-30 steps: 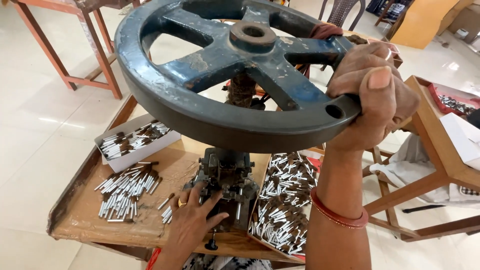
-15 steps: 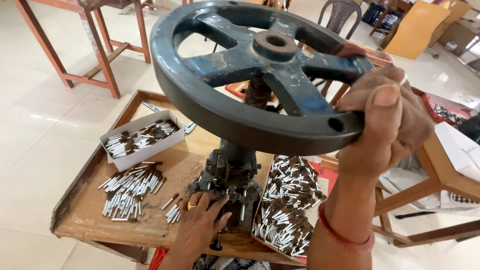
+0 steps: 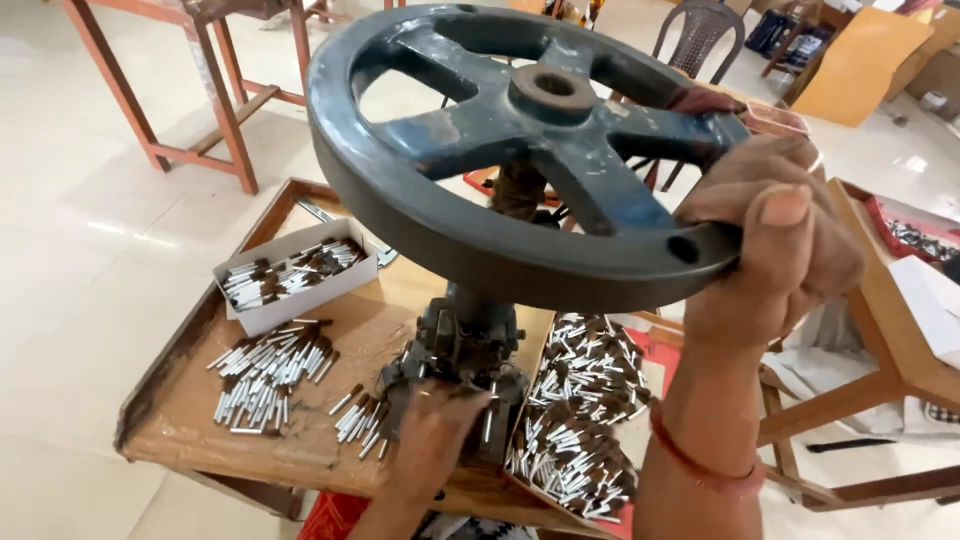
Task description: Operating a manual press machine to assemble small metal components into a jig.
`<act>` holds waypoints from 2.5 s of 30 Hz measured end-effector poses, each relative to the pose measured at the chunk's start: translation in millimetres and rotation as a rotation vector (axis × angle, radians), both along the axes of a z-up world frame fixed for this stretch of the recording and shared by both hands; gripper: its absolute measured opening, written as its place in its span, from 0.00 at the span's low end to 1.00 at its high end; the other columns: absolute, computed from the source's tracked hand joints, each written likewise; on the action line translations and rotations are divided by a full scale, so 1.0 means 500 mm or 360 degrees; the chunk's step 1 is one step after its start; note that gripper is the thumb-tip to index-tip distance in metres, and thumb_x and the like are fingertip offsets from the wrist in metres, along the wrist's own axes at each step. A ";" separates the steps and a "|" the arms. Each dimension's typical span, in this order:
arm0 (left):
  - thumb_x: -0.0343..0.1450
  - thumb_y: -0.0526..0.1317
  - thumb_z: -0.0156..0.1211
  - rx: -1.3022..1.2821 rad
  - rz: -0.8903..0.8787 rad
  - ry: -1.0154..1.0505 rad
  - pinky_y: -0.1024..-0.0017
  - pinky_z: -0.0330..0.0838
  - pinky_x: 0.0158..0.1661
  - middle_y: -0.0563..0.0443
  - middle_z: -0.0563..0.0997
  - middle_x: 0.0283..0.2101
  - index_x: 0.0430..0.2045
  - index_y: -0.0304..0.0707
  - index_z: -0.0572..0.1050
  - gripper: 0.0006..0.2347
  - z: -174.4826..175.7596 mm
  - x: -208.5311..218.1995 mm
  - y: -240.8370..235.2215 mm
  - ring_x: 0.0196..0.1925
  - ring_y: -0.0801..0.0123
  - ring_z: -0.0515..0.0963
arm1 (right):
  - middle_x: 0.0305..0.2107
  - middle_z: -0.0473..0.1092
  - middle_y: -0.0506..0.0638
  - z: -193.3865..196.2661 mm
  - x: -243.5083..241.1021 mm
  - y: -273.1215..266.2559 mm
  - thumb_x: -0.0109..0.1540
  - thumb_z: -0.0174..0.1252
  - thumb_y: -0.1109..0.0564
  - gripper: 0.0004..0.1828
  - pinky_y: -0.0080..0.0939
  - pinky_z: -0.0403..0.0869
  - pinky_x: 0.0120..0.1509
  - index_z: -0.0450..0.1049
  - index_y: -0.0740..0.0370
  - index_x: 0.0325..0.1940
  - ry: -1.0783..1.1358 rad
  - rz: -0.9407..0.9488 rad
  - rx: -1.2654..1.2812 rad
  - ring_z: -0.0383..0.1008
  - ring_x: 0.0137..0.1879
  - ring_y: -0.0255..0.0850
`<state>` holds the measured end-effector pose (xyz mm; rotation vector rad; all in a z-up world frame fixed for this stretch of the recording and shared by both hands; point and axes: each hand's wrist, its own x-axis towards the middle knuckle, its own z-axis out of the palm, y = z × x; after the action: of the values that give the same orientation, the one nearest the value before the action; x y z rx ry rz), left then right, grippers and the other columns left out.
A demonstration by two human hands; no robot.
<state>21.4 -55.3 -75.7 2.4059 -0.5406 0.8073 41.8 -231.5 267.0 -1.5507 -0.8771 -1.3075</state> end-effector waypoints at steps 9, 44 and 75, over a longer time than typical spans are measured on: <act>0.71 0.39 0.58 -0.0257 -0.0389 0.0182 0.63 0.80 0.42 0.46 0.85 0.38 0.28 0.37 0.83 0.08 0.063 -0.009 0.118 0.41 0.56 0.85 | 0.25 0.67 0.63 -0.031 0.108 -0.058 0.73 0.41 0.53 0.26 0.38 0.66 0.43 0.66 0.75 0.27 -0.0210 0.0294 -0.0091 0.62 0.33 0.46; 0.64 0.52 0.67 0.0113 -0.0003 0.0009 0.49 0.61 0.52 0.52 0.75 0.44 0.49 0.50 0.79 0.20 0.112 -0.009 0.119 0.50 0.59 0.72 | 0.17 0.61 0.44 0.008 -0.071 0.121 0.76 0.44 0.55 0.25 0.39 0.65 0.50 0.70 0.54 0.24 -0.0062 -0.0882 -0.0317 0.55 0.24 0.32; 0.70 0.40 0.58 0.0169 0.0415 0.0231 0.59 0.77 0.42 0.45 0.82 0.34 0.27 0.37 0.78 0.06 -0.007 0.023 0.317 0.39 0.50 0.84 | 0.19 0.64 0.62 0.010 0.147 -0.040 0.74 0.40 0.51 0.31 0.40 0.62 0.38 0.63 0.72 0.21 -0.0316 0.0437 0.0016 0.58 0.27 0.45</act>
<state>32.9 103.0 -79.3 2.6448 -0.2205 0.7169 115.2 -251.4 271.9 -1.2544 -1.1621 -1.2751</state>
